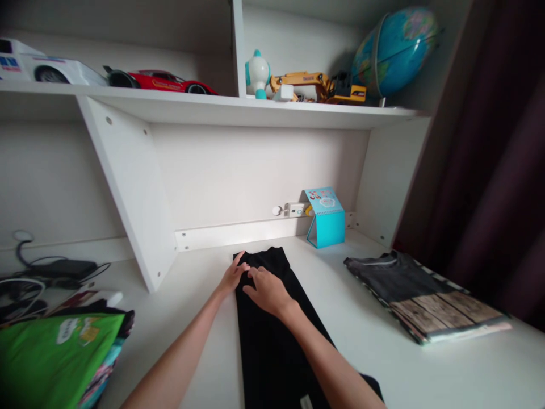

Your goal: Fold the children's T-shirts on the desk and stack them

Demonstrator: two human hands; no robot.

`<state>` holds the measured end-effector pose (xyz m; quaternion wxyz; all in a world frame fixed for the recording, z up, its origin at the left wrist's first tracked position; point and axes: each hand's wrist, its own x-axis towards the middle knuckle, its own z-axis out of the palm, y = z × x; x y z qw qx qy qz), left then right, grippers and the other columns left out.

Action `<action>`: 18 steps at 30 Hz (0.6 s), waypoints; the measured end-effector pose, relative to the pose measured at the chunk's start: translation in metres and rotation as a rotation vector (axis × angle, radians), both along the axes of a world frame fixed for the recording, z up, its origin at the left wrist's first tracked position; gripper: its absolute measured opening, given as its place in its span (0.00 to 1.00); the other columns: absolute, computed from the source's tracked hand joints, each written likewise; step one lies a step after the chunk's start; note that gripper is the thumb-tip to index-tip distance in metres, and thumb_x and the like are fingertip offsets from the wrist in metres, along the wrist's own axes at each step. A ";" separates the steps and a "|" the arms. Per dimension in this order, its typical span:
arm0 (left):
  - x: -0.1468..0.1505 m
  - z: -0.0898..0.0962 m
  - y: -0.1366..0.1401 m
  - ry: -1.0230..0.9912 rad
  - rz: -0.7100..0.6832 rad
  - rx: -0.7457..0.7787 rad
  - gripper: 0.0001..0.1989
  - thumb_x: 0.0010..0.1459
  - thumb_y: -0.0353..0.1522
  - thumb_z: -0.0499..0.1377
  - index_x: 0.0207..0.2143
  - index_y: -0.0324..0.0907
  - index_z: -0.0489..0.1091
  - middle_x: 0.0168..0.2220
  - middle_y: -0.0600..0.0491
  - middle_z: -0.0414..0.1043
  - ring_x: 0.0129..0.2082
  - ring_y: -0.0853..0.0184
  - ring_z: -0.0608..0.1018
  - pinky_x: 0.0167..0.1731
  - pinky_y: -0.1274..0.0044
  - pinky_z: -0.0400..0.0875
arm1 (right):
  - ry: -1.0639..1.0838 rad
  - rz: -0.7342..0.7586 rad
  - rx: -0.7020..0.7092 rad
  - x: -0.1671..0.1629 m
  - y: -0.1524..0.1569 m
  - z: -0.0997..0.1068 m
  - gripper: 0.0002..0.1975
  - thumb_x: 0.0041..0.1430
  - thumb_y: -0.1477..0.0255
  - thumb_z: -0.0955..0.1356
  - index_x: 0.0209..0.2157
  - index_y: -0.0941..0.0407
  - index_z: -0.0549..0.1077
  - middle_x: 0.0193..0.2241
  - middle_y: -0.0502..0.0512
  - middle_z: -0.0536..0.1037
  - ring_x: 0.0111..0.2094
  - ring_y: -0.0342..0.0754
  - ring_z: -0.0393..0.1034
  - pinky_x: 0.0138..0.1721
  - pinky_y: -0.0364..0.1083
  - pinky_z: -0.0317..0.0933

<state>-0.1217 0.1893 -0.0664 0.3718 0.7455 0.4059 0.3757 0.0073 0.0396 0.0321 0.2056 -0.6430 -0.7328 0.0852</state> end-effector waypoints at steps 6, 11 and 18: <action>0.003 0.001 0.001 0.008 -0.083 0.063 0.19 0.59 0.39 0.49 0.49 0.44 0.67 0.47 0.52 0.71 0.46 0.64 0.73 0.49 0.74 0.63 | 0.047 -0.136 -0.067 0.122 -0.118 -0.028 0.15 0.56 0.64 0.63 0.43 0.55 0.67 0.38 0.55 0.74 0.41 0.48 0.68 0.43 0.45 0.58; 0.005 0.004 -0.001 0.022 -0.097 0.065 0.17 0.57 0.39 0.51 0.45 0.44 0.71 0.48 0.53 0.71 0.47 0.64 0.72 0.50 0.75 0.63 | 0.128 -0.146 -0.195 0.159 -0.164 -0.063 0.08 0.52 0.65 0.64 0.35 0.51 0.69 0.27 0.48 0.73 0.30 0.44 0.68 0.33 0.41 0.60; 0.007 0.013 -0.003 0.079 -0.045 0.025 0.15 0.56 0.37 0.51 0.40 0.42 0.73 0.43 0.53 0.74 0.45 0.65 0.74 0.48 0.75 0.64 | 0.131 0.011 -0.103 0.114 -0.186 -0.029 0.04 0.46 0.77 0.65 0.26 0.53 0.66 0.28 0.48 0.73 0.29 0.41 0.68 0.32 0.37 0.60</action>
